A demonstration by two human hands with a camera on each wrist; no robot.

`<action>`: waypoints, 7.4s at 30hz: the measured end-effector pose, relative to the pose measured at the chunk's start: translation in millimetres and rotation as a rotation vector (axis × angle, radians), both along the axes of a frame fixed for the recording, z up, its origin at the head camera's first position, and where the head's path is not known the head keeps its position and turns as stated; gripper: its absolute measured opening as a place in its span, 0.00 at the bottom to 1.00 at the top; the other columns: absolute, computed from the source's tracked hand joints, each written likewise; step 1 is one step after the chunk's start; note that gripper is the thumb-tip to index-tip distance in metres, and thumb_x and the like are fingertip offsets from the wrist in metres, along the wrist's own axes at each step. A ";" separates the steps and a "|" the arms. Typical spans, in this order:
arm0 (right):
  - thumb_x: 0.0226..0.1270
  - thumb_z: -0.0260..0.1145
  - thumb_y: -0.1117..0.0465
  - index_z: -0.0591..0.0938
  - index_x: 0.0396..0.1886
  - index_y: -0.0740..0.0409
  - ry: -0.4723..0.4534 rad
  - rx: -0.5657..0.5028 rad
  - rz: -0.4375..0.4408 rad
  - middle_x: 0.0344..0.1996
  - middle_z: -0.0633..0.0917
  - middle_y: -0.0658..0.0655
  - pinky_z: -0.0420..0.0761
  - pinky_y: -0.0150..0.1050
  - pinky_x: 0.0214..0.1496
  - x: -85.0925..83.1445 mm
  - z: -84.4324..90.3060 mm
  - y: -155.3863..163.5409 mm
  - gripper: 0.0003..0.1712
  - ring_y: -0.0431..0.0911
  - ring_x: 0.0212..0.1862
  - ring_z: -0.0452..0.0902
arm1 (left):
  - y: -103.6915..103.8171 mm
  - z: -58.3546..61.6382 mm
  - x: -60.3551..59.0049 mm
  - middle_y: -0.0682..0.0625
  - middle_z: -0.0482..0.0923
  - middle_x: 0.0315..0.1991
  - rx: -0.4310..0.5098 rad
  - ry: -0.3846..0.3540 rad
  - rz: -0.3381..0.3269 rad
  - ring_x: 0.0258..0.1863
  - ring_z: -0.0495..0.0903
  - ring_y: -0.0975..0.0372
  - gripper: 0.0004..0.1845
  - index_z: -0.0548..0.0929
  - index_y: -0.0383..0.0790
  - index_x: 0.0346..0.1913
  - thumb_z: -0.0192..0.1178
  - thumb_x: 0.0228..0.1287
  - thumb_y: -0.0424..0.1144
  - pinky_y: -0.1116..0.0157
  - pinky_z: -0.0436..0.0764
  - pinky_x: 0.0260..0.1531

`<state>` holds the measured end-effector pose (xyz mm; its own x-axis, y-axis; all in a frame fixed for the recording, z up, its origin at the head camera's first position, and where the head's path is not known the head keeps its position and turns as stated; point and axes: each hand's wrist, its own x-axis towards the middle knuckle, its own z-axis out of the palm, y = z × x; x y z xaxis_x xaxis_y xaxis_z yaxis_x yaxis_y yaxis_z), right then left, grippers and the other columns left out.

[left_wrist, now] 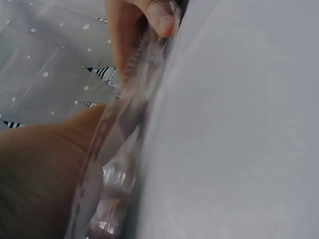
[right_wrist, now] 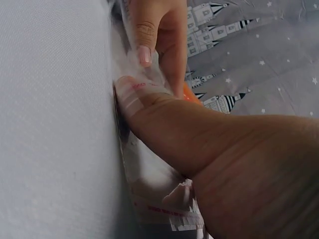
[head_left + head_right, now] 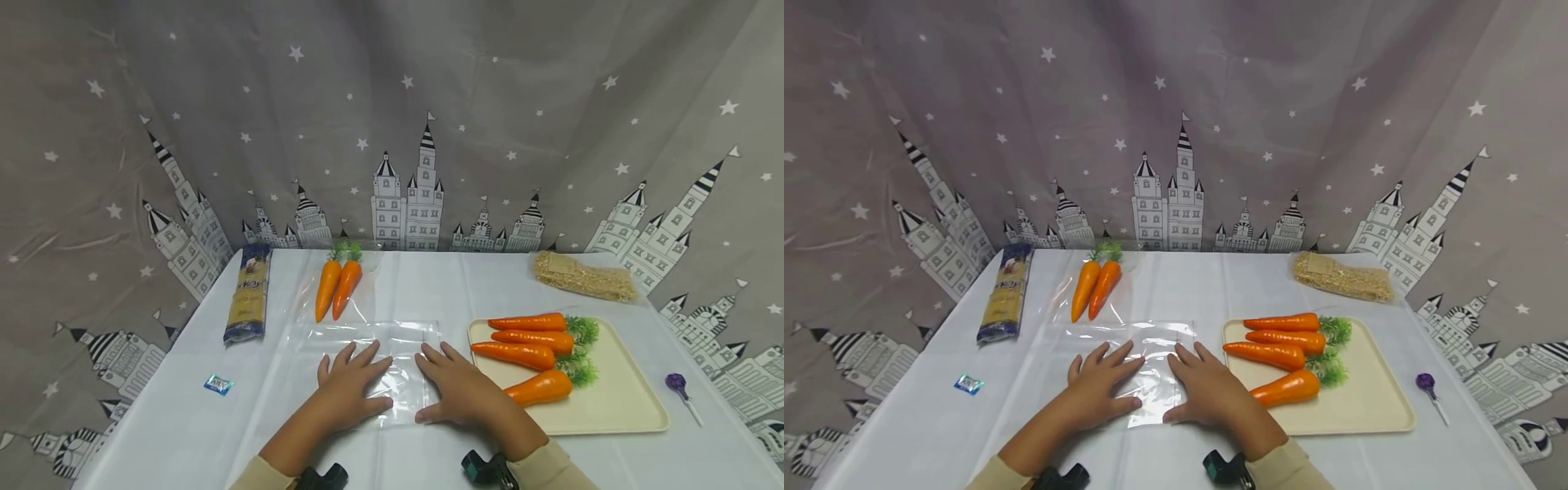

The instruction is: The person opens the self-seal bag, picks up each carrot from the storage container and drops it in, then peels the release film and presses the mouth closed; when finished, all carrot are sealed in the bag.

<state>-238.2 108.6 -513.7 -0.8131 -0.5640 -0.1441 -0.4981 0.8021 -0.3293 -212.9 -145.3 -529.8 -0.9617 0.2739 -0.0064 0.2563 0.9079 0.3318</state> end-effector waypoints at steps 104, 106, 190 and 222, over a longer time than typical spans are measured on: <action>0.59 0.79 0.42 0.85 0.63 0.48 0.044 -0.378 -0.377 0.62 0.83 0.61 0.73 0.69 0.62 20.6 -16.5 223.2 0.33 0.64 0.64 0.72 | -10.2 -13.7 -2.2 0.51 0.79 0.69 0.285 0.116 0.004 0.76 0.64 0.42 0.21 0.89 0.56 0.52 0.77 0.57 0.55 0.24 0.49 0.69; 0.59 0.79 0.42 0.85 0.62 0.47 0.059 -0.375 -0.388 0.62 0.83 0.59 0.76 0.62 0.60 21.4 -15.5 222.8 0.33 0.60 0.63 0.74 | -9.4 -13.5 -1.9 0.51 0.79 0.69 0.299 0.117 0.010 0.77 0.64 0.42 0.21 0.88 0.55 0.53 0.77 0.57 0.54 0.25 0.48 0.69; 0.61 0.79 0.45 0.86 0.61 0.42 0.046 -0.471 -0.242 0.57 0.86 0.41 0.73 0.59 0.73 21.4 2.2 46.9 0.29 0.48 0.67 0.78 | -7.3 -9.4 -2.2 0.53 0.80 0.67 0.330 0.080 0.021 0.76 0.65 0.43 0.25 0.87 0.59 0.57 0.76 0.58 0.58 0.25 0.47 0.70; 0.67 0.76 0.52 0.83 0.65 0.47 0.013 -0.438 -0.065 0.60 0.86 0.43 0.77 0.56 0.71 16.4 1.3 17.8 0.27 0.46 0.66 0.80 | -4.6 -9.0 -3.5 0.55 0.78 0.69 0.317 0.020 0.001 0.77 0.63 0.44 0.25 0.86 0.63 0.58 0.72 0.59 0.65 0.24 0.45 0.71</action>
